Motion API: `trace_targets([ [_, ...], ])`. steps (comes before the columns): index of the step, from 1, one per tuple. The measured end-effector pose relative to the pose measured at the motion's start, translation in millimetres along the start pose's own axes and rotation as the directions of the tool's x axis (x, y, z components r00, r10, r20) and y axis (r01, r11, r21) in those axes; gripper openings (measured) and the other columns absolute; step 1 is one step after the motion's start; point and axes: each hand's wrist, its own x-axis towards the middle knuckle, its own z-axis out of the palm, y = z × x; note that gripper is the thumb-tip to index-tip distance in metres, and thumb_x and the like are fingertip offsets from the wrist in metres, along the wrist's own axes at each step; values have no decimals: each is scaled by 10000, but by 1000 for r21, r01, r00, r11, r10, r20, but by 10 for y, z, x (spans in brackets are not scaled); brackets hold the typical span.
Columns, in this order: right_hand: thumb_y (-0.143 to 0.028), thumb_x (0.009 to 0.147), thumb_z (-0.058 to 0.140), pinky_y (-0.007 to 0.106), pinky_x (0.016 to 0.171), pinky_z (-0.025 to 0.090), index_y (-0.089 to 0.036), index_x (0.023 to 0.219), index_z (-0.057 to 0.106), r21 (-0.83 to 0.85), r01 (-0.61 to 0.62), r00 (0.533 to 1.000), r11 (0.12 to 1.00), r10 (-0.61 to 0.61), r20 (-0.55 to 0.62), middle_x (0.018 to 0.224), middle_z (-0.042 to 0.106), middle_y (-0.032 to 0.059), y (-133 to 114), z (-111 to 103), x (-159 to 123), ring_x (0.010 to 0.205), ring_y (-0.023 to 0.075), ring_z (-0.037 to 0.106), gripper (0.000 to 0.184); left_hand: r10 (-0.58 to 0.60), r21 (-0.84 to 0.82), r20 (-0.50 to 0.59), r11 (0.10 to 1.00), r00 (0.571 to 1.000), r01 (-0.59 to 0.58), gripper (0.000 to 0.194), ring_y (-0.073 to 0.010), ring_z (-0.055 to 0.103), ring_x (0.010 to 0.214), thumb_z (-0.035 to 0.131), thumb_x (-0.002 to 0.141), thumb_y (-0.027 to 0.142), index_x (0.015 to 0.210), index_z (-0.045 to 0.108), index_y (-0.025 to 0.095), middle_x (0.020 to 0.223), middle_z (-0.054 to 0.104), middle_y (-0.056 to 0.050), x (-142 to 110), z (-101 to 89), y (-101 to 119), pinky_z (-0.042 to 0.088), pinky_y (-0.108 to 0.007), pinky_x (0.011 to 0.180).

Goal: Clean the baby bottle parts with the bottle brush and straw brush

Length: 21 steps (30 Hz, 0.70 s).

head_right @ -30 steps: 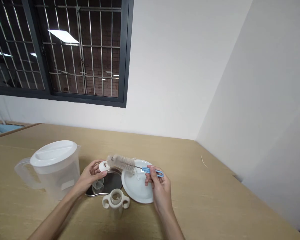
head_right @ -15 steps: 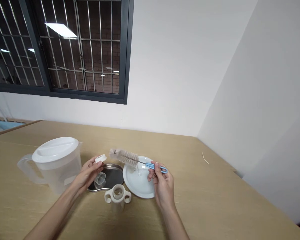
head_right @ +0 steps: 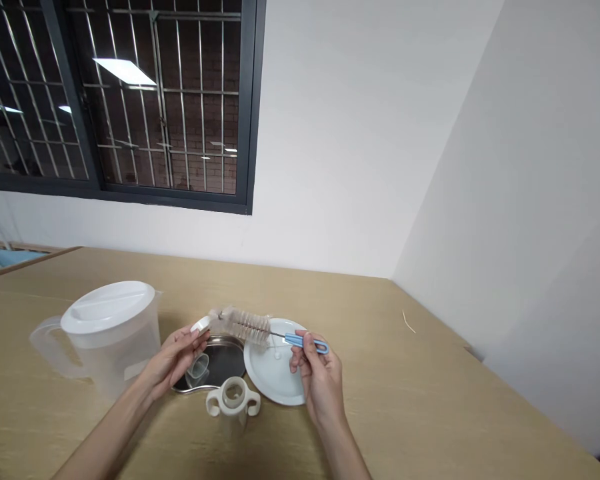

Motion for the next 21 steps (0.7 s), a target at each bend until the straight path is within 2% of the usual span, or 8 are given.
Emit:
trace_targets([
  [5, -483, 655, 832, 217, 482, 435, -150, 897, 696, -22, 8, 1000, 1000, -8, 14, 590, 597, -1, -2, 5, -12, 516, 107, 506, 433, -5, 99, 26, 995, 1000, 2, 379, -143, 673, 892, 778, 756, 286, 1107, 689, 173, 1093, 717, -83, -18, -23, -22, 507, -190, 770],
  [8, -479, 674, 822, 216, 490, 431, -152, 894, 698, -29, 11, 999, 1000, -10, 34, 586, 602, 1, 7, 5, -17, 512, 104, 507, 414, 11, 130, 41, 991, 999, -16, 447, -153, 662, 959, 768, 766, 269, 1187, 649, 181, 1163, 695, -91, -29, -27, -29, 503, -197, 798],
  [13, -461, 699, 812, 214, 504, 430, -147, 901, 700, -37, 33, 998, 999, -31, 50, 581, 607, 0, 24, -3, -11, 504, 99, 513, 390, 3, 142, 84, 990, 996, -15, 481, -192, 650, 1055, 798, 721, 209, 1178, 651, 170, 1147, 704, -99, -57, 10, -13, 484, -243, 913],
  [21, -454, 693, 818, 204, 504, 429, -150, 896, 696, -2, 43, 999, 999, -43, 17, 587, 612, -3, 22, -19, -1, 505, 93, 515, 386, 9, 129, 87, 991, 996, -21, 486, -196, 650, 1076, 811, 703, 193, 1160, 650, 161, 1147, 707, -102, -59, 10, 0, 462, -244, 953],
])
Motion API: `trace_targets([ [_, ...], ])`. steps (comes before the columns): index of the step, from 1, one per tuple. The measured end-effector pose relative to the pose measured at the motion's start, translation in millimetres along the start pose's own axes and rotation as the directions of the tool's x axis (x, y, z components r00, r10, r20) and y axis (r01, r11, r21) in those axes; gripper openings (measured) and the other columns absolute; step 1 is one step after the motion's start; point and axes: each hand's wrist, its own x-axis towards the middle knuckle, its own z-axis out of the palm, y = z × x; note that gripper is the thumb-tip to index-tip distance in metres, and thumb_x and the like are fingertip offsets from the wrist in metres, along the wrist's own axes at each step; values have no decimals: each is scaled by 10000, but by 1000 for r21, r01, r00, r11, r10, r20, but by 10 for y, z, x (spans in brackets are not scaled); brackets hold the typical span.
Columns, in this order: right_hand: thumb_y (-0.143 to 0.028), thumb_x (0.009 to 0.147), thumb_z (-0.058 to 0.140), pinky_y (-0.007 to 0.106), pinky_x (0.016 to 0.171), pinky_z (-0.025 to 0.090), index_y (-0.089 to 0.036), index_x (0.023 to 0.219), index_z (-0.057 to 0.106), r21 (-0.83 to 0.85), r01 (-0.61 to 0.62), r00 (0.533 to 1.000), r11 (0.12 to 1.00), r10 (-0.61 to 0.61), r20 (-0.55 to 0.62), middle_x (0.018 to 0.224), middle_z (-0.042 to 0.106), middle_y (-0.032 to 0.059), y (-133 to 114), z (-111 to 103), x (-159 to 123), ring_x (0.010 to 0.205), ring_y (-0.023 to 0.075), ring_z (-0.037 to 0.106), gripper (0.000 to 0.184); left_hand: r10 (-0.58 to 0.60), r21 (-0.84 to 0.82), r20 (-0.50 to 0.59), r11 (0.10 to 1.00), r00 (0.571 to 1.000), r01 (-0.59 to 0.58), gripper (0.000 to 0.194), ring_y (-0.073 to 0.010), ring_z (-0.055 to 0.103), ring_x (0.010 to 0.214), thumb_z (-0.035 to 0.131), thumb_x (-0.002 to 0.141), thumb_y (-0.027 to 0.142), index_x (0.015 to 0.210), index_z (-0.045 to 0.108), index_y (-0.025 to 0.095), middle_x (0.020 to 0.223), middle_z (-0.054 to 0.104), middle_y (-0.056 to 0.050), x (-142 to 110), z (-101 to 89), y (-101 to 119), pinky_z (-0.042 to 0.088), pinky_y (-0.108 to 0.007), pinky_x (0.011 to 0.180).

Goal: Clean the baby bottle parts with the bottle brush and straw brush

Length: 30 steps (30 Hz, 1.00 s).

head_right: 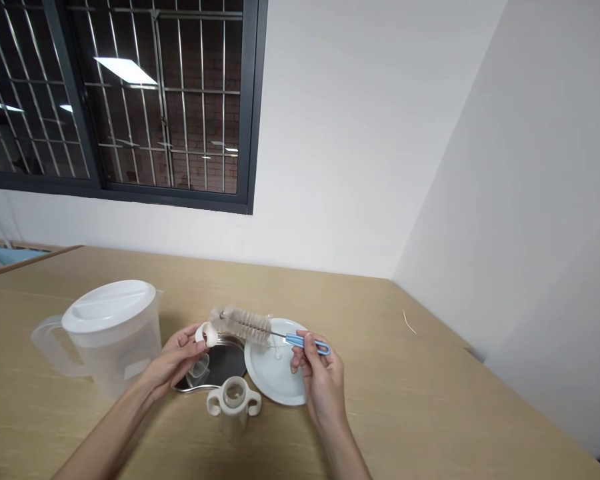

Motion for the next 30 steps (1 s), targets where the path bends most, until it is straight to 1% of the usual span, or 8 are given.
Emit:
trace_targets([
  [4, -463, 728, 793, 210, 528, 433, -149, 919, 696, -55, 7, 998, 998, -4, 55, 570, 613, -3, 20, 0, -15, 501, 95, 522, 380, 25, -11, -10, 1000, 1000, -25, 526, -219, 628, 1146, 814, 700, 196, 1187, 618, 164, 1196, 690, -116, 5, 10, -5, 442, -281, 1010],
  [8, -490, 755, 762, 219, 572, 447, -149, 930, 698, -123, 44, 995, 991, -33, 94, 540, 598, -10, 31, 1, -25, 505, 98, 527, 388, 67, 35, -52, 997, 996, -65, 582, -239, 647, 1120, 832, 672, 219, 1200, 594, 164, 1214, 683, -129, 38, -37, -55, 471, -312, 983],
  [14, -515, 756, 750, 247, 567, 458, -147, 918, 698, -205, 95, 989, 974, -69, 127, 565, 602, 0, 38, -15, -12, 507, 116, 536, 405, 176, 147, -147, 977, 973, -155, 575, -240, 674, 1058, 858, 617, 219, 1129, 607, 144, 1129, 723, -120, 106, -154, -148, 501, -338, 946],
  [18, -517, 779, 727, 260, 575, 465, -147, 924, 696, -226, 119, 983, 967, -83, 163, 550, 587, 1, 45, -52, 5, 525, 133, 550, 399, 213, 210, -140, 961, 967, -181, 599, -261, 689, 1004, 875, 572, 225, 1104, 615, 135, 1071, 738, -121, 113, -160, -120, 539, -361, 872],
  [22, -517, 778, 728, 268, 604, 474, -143, 931, 704, -257, 126, 981, 958, -81, 179, 552, 586, 6, 29, -97, 27, 549, 141, 562, 404, 241, 275, -102, 939, 965, -206, 565, -249, 699, 941, 878, 559, 220, 1061, 628, 144, 1009, 749, -102, 107, -135, -76, 560, -364, 828],
  [25, -512, 774, 734, 260, 593, 465, -141, 921, 712, -268, 114, 983, 957, -69, 170, 568, 595, 13, 16, -118, 42, 552, 138, 559, 400, 276, 406, -97, 888, 956, -216, 527, -245, 697, 916, 879, 559, 238, 1027, 652, 149, 988, 749, -95, 93, -108, -49, 565, -371, 832],
  [28, -517, 765, 738, 250, 543, 439, -135, 914, 718, -274, 90, 986, 957, -48, 158, 619, 624, 33, 8, -133, 55, 527, 128, 540, 410, 341, 556, -100, 798, 935, -232, 489, -249, 686, 952, 878, 560, 255, 997, 683, 156, 1035, 734, -96, 74, -89, -27, 554, -377, 877],
  [30, -516, 777, 726, 251, 539, 433, -132, 916, 719, -283, 80, 986, 956, -34, 163, 619, 624, 35, 0, -154, 69, 526, 130, 537, 408, 375, 605, -71, 753, 924, -259, 466, -253, 677, 984, 872, 573, 264, 994, 698, 164, 1073, 719, -96, 68, -89, -20, 546, -382, 909],
])
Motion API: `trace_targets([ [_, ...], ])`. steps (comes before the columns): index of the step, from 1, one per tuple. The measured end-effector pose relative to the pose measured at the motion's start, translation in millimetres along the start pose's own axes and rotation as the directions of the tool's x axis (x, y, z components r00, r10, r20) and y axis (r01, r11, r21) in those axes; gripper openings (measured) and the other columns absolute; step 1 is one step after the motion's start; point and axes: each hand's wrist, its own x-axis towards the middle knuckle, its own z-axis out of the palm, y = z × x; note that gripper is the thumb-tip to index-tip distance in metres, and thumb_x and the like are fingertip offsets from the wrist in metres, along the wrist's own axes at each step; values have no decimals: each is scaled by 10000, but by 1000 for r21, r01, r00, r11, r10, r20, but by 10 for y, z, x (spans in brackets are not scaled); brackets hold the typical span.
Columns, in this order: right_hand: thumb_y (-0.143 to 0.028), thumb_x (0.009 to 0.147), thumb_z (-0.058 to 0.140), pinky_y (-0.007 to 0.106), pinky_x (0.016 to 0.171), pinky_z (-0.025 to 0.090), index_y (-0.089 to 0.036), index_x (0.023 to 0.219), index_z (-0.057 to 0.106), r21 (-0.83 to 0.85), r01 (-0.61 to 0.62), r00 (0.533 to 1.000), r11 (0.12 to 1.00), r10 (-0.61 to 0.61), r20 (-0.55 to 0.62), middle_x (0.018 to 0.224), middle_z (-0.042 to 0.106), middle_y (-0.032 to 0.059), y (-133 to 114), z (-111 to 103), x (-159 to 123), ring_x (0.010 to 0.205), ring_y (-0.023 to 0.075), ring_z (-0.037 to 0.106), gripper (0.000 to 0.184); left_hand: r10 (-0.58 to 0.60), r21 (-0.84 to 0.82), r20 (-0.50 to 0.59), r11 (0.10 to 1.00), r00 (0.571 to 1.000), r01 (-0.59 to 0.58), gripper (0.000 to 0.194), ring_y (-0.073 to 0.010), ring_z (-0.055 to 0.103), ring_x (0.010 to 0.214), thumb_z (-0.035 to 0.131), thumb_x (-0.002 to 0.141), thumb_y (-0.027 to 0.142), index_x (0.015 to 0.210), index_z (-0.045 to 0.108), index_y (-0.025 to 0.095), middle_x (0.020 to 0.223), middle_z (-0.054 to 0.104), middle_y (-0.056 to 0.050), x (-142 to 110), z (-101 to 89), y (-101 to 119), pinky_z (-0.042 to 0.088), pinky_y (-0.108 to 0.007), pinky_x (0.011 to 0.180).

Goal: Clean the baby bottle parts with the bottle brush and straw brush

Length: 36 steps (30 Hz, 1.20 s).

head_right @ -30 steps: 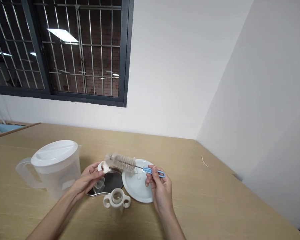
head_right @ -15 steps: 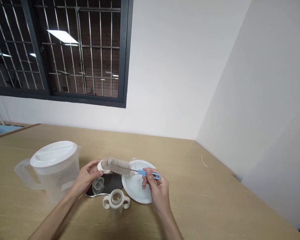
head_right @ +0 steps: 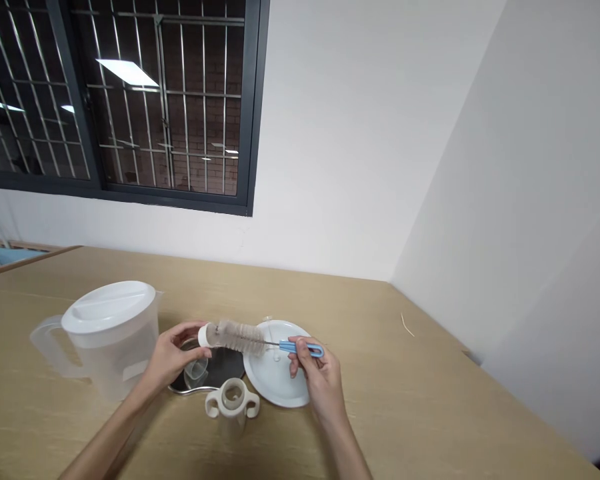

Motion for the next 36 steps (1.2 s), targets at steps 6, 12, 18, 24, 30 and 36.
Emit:
trace_targets([
  [6, -520, 801, 700, 288, 641, 477, -143, 946, 719, -81, 22, 996, 996, -15, 88, 541, 596, 21, -18, -113, 49, 572, 165, 571, 404, 91, 80, 51, 992, 995, -95, 412, -256, 672, 1013, 847, 620, 299, 996, 725, 180, 1113, 694, -91, -6, -24, -27, 537, -388, 942],
  [12, -529, 809, 689, 327, 749, 502, -158, 944, 719, -107, 52, 990, 993, -37, 135, 538, 600, 10, -29, -107, 57, 555, 153, 574, 396, -72, 147, 104, 988, 992, 56, 455, -263, 680, 993, 825, 641, 322, 1058, 714, 177, 1082, 737, -95, 11, -52, -28, 528, -381, 922],
  [18, -515, 830, 673, 332, 780, 496, -164, 957, 715, -116, 61, 987, 991, -43, 152, 555, 613, 10, -6, -108, 47, 561, 150, 580, 376, -65, 144, 128, 989, 990, 46, 426, -240, 685, 934, 789, 675, 315, 1067, 701, 176, 1049, 745, -86, 29, -62, -44, 537, -349, 870],
  [24, -540, 800, 693, 325, 740, 492, -146, 960, 721, -117, 30, 995, 993, -18, 102, 531, 599, 16, -15, -100, 56, 592, 175, 587, 427, 95, 275, 7, 957, 995, -94, 441, -214, 649, 917, 832, 611, 316, 1019, 705, 206, 1053, 723, -59, 1, -52, -32, 515, -327, 865],
  [30, -551, 779, 709, 325, 707, 486, -148, 943, 723, -102, 20, 995, 995, -10, 98, 518, 590, 9, -50, -63, 38, 559, 170, 568, 435, 87, 269, -62, 961, 994, -67, 569, -241, 657, 908, 850, 578, 352, 1102, 681, 206, 1019, 729, -77, 7, -50, -72, 529, -370, 861],
  [36, -535, 798, 701, 329, 749, 489, -152, 957, 717, -90, 11, 993, 996, 0, 114, 523, 592, -2, -17, -60, 30, 539, 150, 562, 416, -21, 134, -30, 991, 999, 25, 643, -225, 677, 850, 824, 627, 345, 1201, 601, 162, 921, 733, -72, 30, -50, -78, 546, -362, 817],
])
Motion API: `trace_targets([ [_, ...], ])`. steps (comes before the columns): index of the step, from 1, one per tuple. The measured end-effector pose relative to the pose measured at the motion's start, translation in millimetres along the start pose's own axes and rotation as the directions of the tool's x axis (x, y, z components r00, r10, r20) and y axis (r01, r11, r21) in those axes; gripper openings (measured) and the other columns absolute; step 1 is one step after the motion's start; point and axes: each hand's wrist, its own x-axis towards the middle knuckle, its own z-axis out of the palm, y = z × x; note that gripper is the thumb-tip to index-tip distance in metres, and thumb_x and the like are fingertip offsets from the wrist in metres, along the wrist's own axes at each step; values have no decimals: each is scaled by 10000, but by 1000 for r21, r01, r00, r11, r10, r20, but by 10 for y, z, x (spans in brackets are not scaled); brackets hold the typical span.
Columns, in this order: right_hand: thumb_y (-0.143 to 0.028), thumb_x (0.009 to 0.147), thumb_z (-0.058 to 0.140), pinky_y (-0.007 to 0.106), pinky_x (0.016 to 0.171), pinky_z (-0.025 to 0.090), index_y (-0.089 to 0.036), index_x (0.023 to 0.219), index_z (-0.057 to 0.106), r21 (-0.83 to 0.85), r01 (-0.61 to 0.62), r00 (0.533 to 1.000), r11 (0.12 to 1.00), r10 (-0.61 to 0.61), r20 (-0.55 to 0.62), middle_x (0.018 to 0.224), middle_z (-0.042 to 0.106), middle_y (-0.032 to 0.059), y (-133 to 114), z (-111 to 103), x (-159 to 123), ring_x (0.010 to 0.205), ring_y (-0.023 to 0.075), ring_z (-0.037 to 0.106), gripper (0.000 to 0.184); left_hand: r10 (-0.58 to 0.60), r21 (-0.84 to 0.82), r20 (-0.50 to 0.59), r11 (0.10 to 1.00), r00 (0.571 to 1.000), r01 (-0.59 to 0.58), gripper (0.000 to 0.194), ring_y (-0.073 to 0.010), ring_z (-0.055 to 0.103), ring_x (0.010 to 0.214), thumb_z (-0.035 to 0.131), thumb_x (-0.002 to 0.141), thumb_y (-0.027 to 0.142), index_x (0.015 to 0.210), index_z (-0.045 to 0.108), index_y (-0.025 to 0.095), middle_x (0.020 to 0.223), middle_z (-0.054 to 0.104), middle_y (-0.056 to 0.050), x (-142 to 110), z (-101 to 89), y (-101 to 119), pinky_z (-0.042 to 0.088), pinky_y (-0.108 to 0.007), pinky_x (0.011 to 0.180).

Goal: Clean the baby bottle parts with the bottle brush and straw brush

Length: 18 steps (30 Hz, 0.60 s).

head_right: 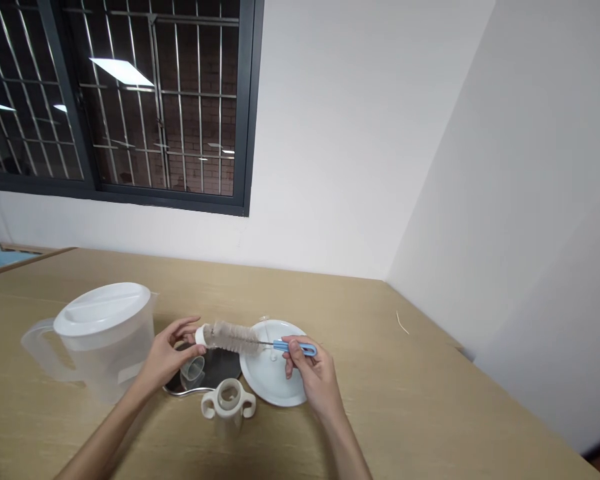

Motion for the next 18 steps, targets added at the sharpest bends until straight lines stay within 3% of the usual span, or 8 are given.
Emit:
trace_targets([
  [2, -528, 806, 696, 319, 736, 487, -151, 964, 717, 3, 5, 1000, 1000, -5, 7, 533, 596, 0, 5, -1, -1, 542, 145, 562, 410, -19, -17, 27, 1000, 999, 19, 648, -209, 670, 795, 813, 645, 352, 1216, 583, 149, 868, 725, -62, 1, -1, 5, 545, -356, 792],
  [6, -535, 790, 709, 298, 682, 483, -144, 956, 724, 12, 5, 1000, 1000, -5, -9, 546, 603, 12, -5, 2, 1, 566, 153, 572, 425, 19, -16, 5, 1000, 1000, -18, 684, -222, 659, 909, 853, 584, 337, 1194, 588, 175, 1030, 707, -83, -13, -1, 5, 530, -358, 858],
  [10, -539, 781, 714, 272, 600, 462, -141, 942, 730, 39, -16, 998, 999, 18, -54, 549, 605, 14, 3, 14, 8, 532, 141, 553, 430, 119, 150, -56, 983, 991, -109, 601, -218, 623, 899, 851, 576, 364, 1119, 638, 217, 1041, 696, -59, -46, -1, 7, 513, -347, 848],
  [14, -544, 761, 729, 268, 547, 446, -132, 924, 727, 64, -33, 996, 997, 38, -85, 574, 617, 26, 22, 21, 11, 507, 138, 536, 443, 198, 252, -35, 950, 980, -183, 531, -207, 603, 858, 828, 610, 387, 1088, 652, 239, 1058, 687, -50, -71, -2, 30, 500, -349, 842],
  [18, -534, 771, 724, 272, 567, 459, -128, 928, 723, 56, -23, 997, 998, 27, -73, 548, 598, 23, 19, 21, 5, 524, 147, 544, 435, 156, 218, -41, 965, 987, -144, 582, -218, 620, 891, 834, 604, 387, 1125, 624, 234, 1068, 692, -60, -66, 0, 59, 503, -358, 859],
])
